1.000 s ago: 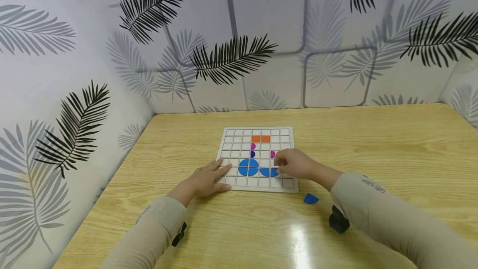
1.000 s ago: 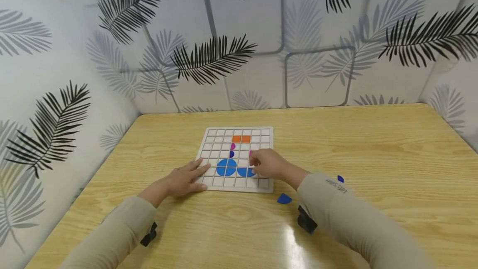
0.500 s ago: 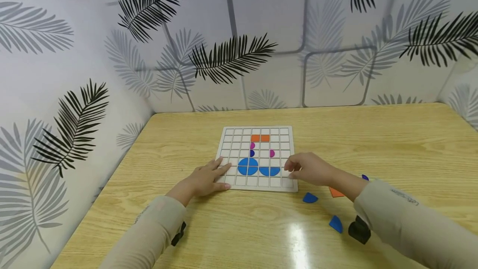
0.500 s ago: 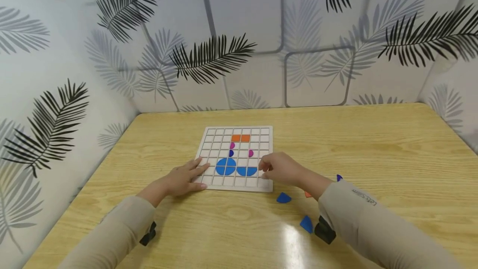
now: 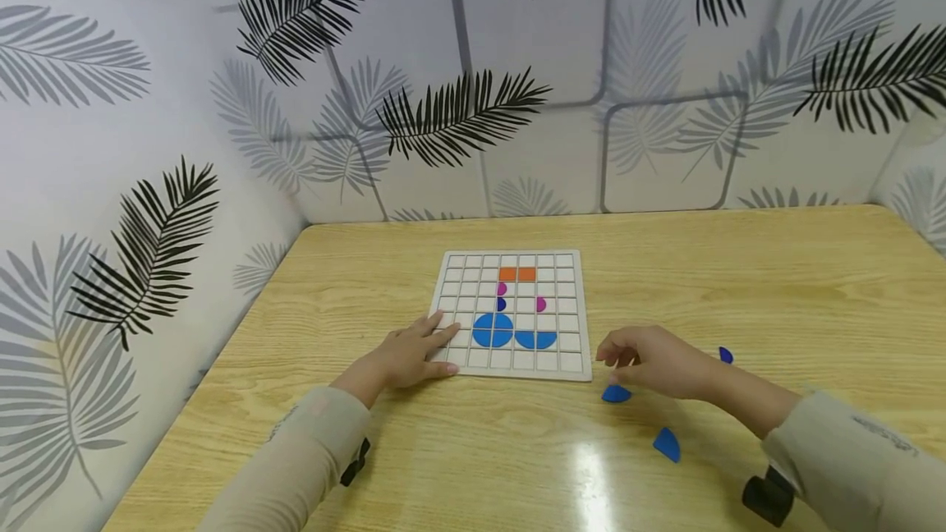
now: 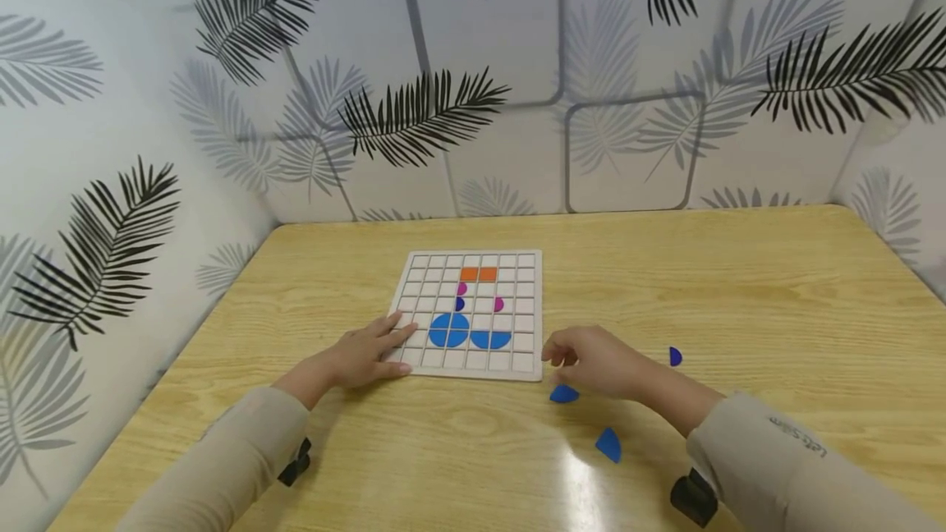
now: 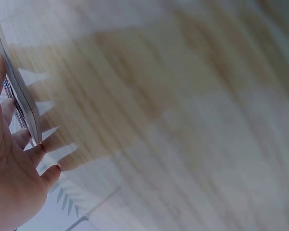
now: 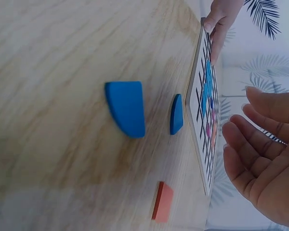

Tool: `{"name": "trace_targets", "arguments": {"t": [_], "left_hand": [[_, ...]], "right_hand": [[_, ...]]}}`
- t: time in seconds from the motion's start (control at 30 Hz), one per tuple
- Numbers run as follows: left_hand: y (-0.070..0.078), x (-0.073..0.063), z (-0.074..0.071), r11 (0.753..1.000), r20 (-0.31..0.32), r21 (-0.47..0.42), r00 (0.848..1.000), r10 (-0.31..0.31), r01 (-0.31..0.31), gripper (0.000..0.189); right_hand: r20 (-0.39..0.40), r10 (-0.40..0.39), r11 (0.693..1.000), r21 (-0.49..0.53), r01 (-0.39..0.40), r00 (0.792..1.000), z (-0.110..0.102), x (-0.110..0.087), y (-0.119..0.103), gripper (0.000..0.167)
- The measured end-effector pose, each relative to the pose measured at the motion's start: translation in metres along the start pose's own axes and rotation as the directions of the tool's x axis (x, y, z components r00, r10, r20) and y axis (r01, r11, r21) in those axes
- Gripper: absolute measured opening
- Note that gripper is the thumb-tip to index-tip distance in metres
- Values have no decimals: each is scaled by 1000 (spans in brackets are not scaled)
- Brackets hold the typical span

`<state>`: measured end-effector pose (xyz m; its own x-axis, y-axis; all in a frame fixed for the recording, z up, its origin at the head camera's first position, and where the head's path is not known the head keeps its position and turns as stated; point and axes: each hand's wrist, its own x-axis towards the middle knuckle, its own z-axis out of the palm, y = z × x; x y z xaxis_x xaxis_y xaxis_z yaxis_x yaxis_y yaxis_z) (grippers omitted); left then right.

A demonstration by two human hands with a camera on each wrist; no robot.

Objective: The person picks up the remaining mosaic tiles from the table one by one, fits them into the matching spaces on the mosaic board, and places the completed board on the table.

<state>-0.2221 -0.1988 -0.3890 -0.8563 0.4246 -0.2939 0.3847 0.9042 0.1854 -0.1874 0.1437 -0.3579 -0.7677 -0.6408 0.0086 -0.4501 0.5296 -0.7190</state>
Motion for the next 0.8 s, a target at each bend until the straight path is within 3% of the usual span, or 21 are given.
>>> {"name": "trace_targets", "arguments": {"t": [0.5, 0.8], "left_hand": [[-1, 1, 2, 1000, 1, 8, 1000, 1, -1, 68], [-2, 2, 3, 1000, 7, 15, 1000, -9, 9, 67]], "right_hand": [[86, 41, 997, 58, -46, 995, -2, -35, 13, 17], [126, 71, 993, 81, -81, 989, 4, -47, 20, 29]]}}
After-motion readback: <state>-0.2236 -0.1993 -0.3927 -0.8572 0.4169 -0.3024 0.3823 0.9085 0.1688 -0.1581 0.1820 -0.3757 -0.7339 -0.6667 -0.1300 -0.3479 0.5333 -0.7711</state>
